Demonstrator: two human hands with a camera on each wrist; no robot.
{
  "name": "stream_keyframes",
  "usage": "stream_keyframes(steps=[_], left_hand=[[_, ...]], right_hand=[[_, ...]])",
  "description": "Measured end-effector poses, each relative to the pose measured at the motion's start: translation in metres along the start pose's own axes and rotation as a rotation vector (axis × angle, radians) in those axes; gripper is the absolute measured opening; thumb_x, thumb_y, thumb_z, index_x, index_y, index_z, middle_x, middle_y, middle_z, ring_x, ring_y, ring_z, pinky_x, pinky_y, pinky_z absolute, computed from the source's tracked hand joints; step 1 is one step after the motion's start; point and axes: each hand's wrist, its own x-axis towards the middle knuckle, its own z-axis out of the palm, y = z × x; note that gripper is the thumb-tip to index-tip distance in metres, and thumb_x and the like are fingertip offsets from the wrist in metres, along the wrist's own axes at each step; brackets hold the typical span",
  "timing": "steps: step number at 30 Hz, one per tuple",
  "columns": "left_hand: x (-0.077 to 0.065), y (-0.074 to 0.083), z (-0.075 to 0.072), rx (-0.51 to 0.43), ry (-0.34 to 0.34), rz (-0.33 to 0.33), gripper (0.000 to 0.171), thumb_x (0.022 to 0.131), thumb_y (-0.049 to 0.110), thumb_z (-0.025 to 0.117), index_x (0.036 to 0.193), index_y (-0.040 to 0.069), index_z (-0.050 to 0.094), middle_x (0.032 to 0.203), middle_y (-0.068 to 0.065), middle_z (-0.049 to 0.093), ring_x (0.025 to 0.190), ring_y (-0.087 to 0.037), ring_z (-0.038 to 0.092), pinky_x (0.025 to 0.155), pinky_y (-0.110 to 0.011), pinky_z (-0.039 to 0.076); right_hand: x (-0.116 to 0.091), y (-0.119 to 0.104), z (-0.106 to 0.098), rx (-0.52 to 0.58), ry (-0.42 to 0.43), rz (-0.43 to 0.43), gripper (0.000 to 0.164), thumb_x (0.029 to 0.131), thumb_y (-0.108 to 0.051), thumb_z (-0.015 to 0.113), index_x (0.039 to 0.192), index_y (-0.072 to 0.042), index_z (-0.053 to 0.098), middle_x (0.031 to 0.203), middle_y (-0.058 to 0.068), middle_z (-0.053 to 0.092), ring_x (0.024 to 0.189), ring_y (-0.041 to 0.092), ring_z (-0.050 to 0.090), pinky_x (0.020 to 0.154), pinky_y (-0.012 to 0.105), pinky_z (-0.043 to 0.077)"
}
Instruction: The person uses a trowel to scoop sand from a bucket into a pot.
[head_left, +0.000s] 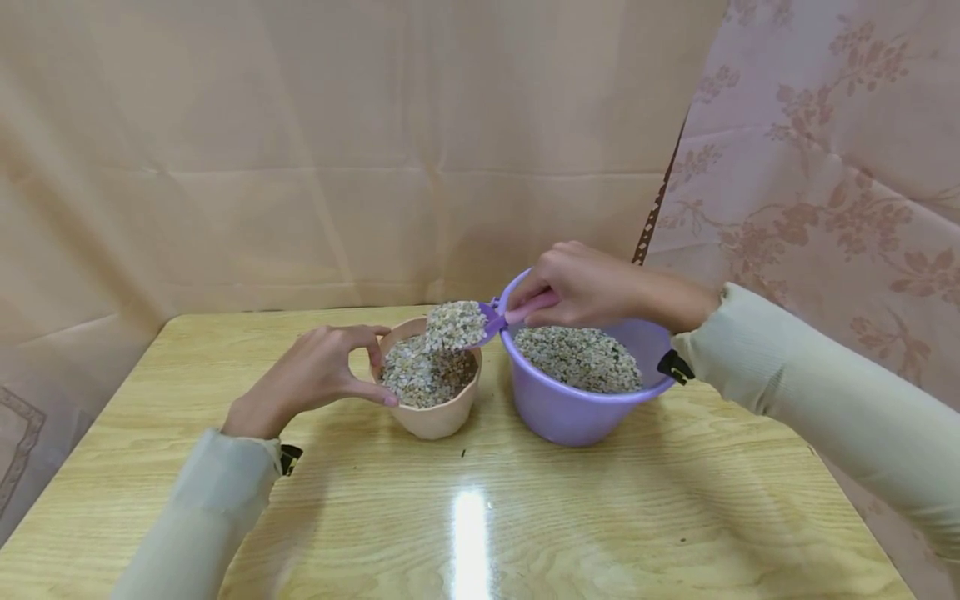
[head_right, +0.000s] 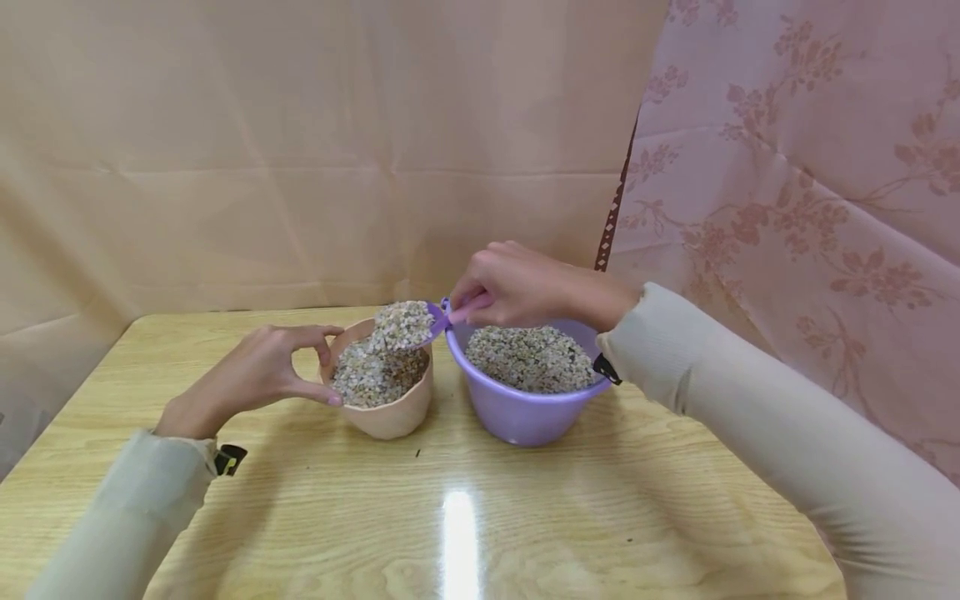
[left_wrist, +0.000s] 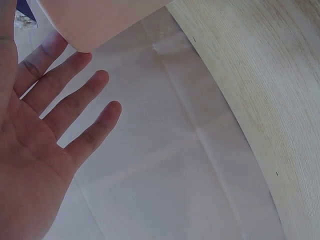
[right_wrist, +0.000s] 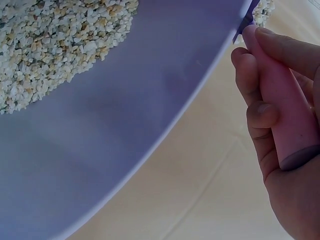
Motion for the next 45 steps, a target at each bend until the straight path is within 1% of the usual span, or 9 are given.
stream_keyframes(steps=[1,4,7,10,16,23,33,38,45], left_hand=[[0.000,0.000,0.000,0.001,0.001,0.000,0.047,0.060,0.072,0.078,0.073,0.030,0.061,0.134,-0.003,0.063,0.055,-0.007,0.029,0.056,-0.030,0.034],[0.000,0.000,0.000,-0.002,-0.001,-0.005,0.047,0.060,0.071,0.079,0.073,0.030,0.061,0.134,-0.003,0.063,0.055,-0.007,0.029,0.056,-0.030,0.034],[0.000,0.001,0.000,-0.006,-0.004,-0.010,0.047,0.061,0.071,0.079,0.074,0.029,0.062,0.134,-0.003,0.063,0.053,-0.006,0.027,0.055,-0.030,0.033],[0.000,0.001,0.000,-0.011,-0.008,-0.014,0.048,0.061,0.071,0.079,0.075,0.028,0.063,0.135,-0.004,0.063,0.050,-0.008,0.021,0.053,-0.030,0.031],[0.001,0.000,0.001,-0.005,-0.001,0.000,0.051,0.061,0.072,0.078,0.075,0.026,0.063,0.135,-0.005,0.063,0.052,-0.008,0.023,0.055,-0.030,0.032],[0.000,0.001,0.001,-0.014,0.014,0.004,0.048,0.061,0.070,0.079,0.074,0.028,0.061,0.134,-0.005,0.063,0.051,-0.006,0.019,0.052,-0.030,0.030],[0.000,0.000,0.002,-0.007,0.028,0.022,0.051,0.061,0.068,0.081,0.075,0.023,0.063,0.133,-0.007,0.064,0.051,-0.006,0.019,0.051,-0.029,0.029],[0.001,0.001,0.002,-0.010,0.026,0.023,0.051,0.061,0.067,0.082,0.076,0.022,0.063,0.133,-0.007,0.064,0.051,-0.005,0.019,0.051,-0.028,0.029],[0.000,0.000,0.003,-0.014,0.019,0.015,0.051,0.061,0.067,0.082,0.076,0.022,0.063,0.134,-0.007,0.063,0.052,-0.006,0.019,0.052,-0.028,0.029]], right_hand=[[0.001,-0.001,0.000,-0.003,-0.003,0.001,0.020,0.084,-0.010,0.079,0.104,-0.015,0.078,0.088,-0.008,0.075,0.059,0.002,0.057,0.056,0.028,0.048],[0.003,-0.002,0.000,-0.007,-0.016,0.002,0.019,0.085,-0.011,0.079,0.103,-0.016,0.079,0.087,-0.009,0.075,0.057,0.003,0.055,0.055,0.028,0.047],[0.006,-0.003,-0.001,-0.012,-0.030,-0.012,0.017,0.085,-0.012,0.078,0.101,-0.017,0.079,0.087,-0.008,0.075,0.056,0.003,0.054,0.054,0.028,0.046],[0.007,-0.003,0.000,-0.010,-0.045,-0.018,0.016,0.085,-0.011,0.077,0.100,-0.017,0.079,0.086,-0.006,0.075,0.055,0.003,0.054,0.054,0.028,0.047],[0.009,-0.004,-0.001,-0.013,-0.075,0.012,0.017,0.085,-0.009,0.077,0.100,-0.016,0.078,0.084,-0.007,0.074,0.056,0.003,0.056,0.052,0.027,0.047],[0.015,-0.010,-0.005,-0.056,-0.112,0.023,0.013,0.087,-0.010,0.075,0.096,-0.018,0.079,0.077,-0.012,0.071,0.056,0.002,0.057,0.051,0.026,0.048],[0.021,-0.018,-0.009,-0.140,-0.146,0.042,0.011,0.088,-0.013,0.073,0.094,-0.020,0.079,0.075,-0.012,0.072,0.053,0.003,0.056,0.049,0.027,0.045],[0.023,-0.022,-0.011,-0.167,-0.171,0.068,0.008,0.088,-0.016,0.075,0.094,-0.019,0.079,0.073,-0.012,0.070,0.055,0.005,0.056,0.052,0.028,0.046],[0.026,-0.028,-0.014,-0.251,-0.195,0.051,0.008,0.087,-0.014,0.074,0.090,-0.020,0.079,0.074,-0.012,0.068,0.062,0.009,0.056,0.059,0.032,0.046]])
